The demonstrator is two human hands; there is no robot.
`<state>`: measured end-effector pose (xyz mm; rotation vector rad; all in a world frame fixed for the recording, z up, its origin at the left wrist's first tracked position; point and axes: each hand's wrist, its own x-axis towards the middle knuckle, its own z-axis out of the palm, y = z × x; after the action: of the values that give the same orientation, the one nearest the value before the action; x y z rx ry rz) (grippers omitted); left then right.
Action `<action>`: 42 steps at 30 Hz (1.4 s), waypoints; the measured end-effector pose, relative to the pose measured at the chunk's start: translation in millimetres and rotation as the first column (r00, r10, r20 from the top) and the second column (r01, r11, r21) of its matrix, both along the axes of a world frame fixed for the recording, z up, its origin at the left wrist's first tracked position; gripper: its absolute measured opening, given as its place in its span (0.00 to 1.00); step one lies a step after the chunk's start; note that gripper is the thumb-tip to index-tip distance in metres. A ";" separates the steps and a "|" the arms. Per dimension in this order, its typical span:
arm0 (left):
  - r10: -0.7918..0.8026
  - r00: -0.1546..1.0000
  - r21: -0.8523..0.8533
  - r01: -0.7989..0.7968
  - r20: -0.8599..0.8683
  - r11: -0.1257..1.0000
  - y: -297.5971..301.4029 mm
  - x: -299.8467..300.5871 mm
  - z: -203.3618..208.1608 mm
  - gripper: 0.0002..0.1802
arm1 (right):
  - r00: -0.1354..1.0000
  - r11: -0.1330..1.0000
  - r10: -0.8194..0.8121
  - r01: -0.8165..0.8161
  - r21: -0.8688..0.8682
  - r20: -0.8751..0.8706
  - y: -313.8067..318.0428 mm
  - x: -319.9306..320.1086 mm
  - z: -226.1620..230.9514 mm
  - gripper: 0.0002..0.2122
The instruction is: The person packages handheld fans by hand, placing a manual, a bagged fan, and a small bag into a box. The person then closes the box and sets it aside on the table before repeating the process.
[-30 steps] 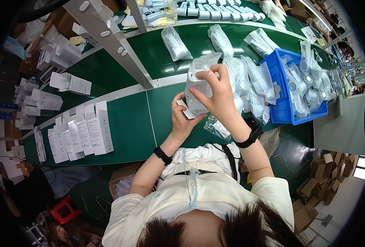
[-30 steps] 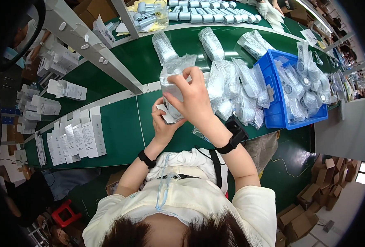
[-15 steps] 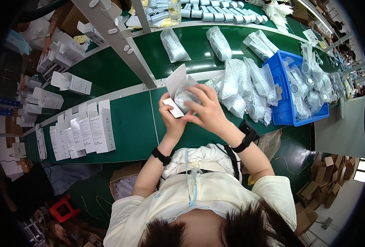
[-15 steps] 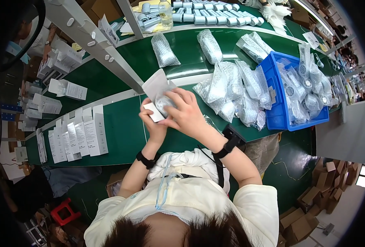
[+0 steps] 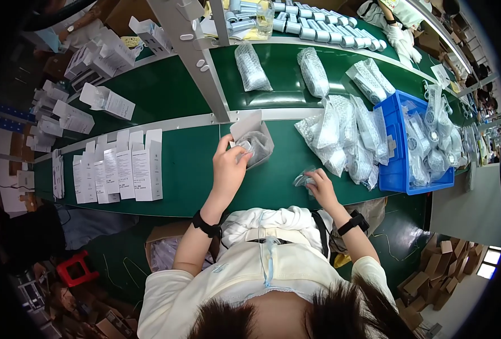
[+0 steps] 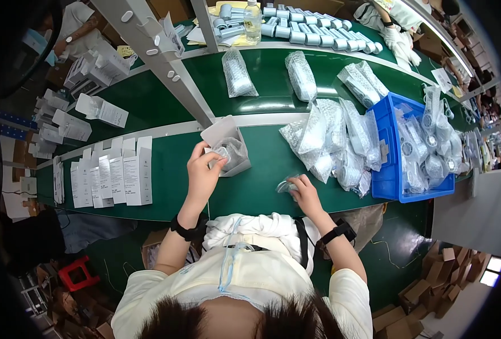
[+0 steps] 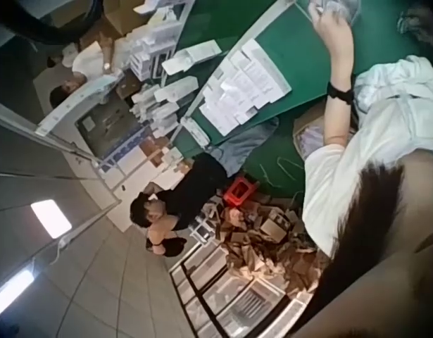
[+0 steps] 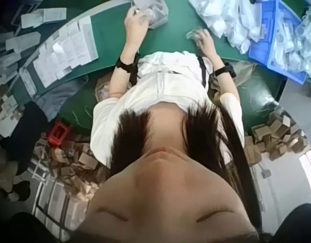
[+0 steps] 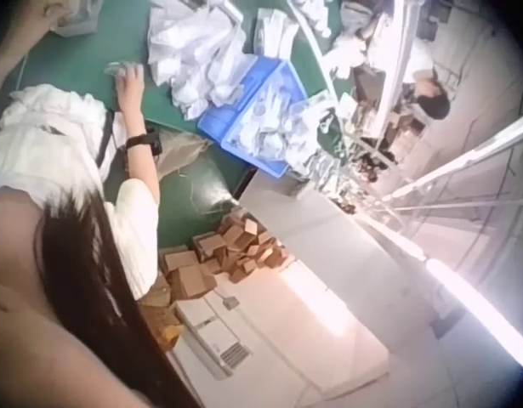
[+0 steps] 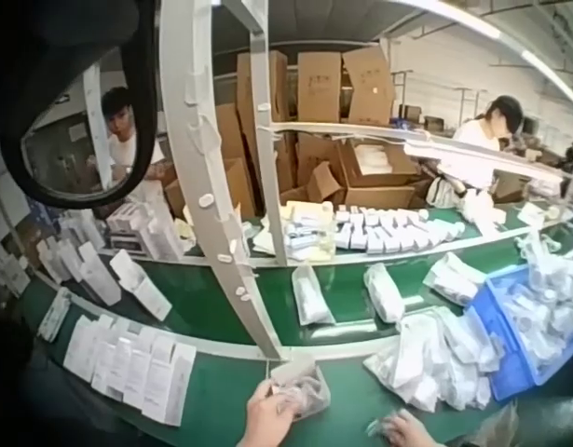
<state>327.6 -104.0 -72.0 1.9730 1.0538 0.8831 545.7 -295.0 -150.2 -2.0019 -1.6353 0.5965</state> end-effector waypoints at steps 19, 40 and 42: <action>0.248 0.958 -0.088 -0.237 0.144 0.967 7.0 2.1 -6.2 0.05 | 0.815 0.724 0.446 -0.571 0.387 0.370 136.4 -43.6 95.8 0.08; 0.575 0.793 0.005 -0.588 0.203 0.809 236.3 -166.2 -64.9 0.29 | 0.956 0.956 -0.200 0.238 -0.171 0.213 441.4 -12.6 -98.9 0.21; 0.503 0.844 0.169 -0.477 -0.188 0.863 208.9 -211.0 -64.8 0.32 | 0.968 0.938 -0.230 0.247 -0.244 0.097 426.4 -3.5 -70.2 0.22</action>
<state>116.6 104.8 -136.7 1.9606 1.7315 1.0164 542.2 131.4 -220.4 -2.3872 -1.3776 0.6816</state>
